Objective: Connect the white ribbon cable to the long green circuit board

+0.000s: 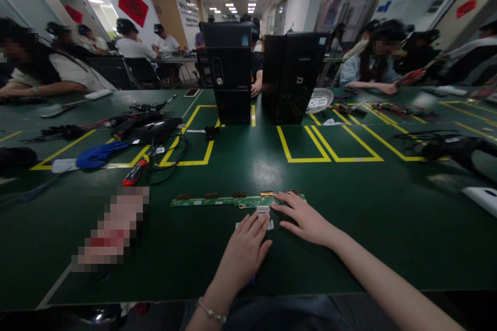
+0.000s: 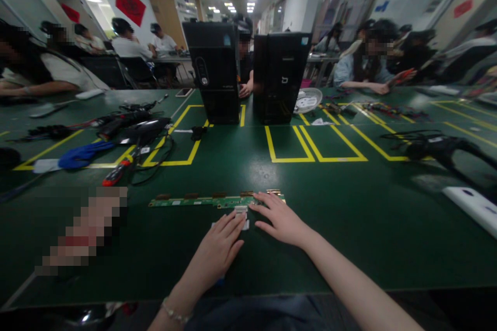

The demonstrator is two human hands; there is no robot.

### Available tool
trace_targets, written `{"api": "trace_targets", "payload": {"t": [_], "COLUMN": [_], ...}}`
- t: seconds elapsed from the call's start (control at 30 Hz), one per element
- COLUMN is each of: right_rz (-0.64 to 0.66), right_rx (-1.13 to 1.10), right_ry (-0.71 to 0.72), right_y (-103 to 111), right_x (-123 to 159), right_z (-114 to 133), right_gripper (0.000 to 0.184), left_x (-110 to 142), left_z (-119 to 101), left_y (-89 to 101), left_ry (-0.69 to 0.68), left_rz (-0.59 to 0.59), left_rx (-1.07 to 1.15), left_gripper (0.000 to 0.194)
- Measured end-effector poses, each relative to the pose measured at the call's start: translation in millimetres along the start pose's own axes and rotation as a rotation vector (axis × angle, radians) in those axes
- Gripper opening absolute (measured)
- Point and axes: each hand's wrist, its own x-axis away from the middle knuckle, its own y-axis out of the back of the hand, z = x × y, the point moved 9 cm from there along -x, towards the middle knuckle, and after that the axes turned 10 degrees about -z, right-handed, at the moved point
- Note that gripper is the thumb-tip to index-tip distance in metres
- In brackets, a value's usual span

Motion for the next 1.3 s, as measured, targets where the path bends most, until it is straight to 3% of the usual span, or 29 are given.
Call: {"api": "trace_targets", "payload": {"t": [0.33,1.17,1.3], "right_rz": [-0.001,0.044,0.048], "right_rx": [-0.002,0.006,0.009], "right_ry": [-0.003,-0.006,-0.005], "right_y": [-0.5,-2.9,-3.0], "right_x": [-0.6,-0.4,0.0], "right_z": [1.4,-0.9,-1.0], "right_gripper": [0.050,0.056,0.055], "left_x": [-2.5,-1.2,-2.0], "left_z": [-1.1,-5.5,-5.3], "left_y": [0.5,-3.1,-4.6], "left_ry": [-0.005,0.130,0.104], "left_rz": [0.006,-0.075,-0.040], "left_rx": [-0.007,-0.086,-0.077], "left_gripper": [0.044,0.043,0.043]}}
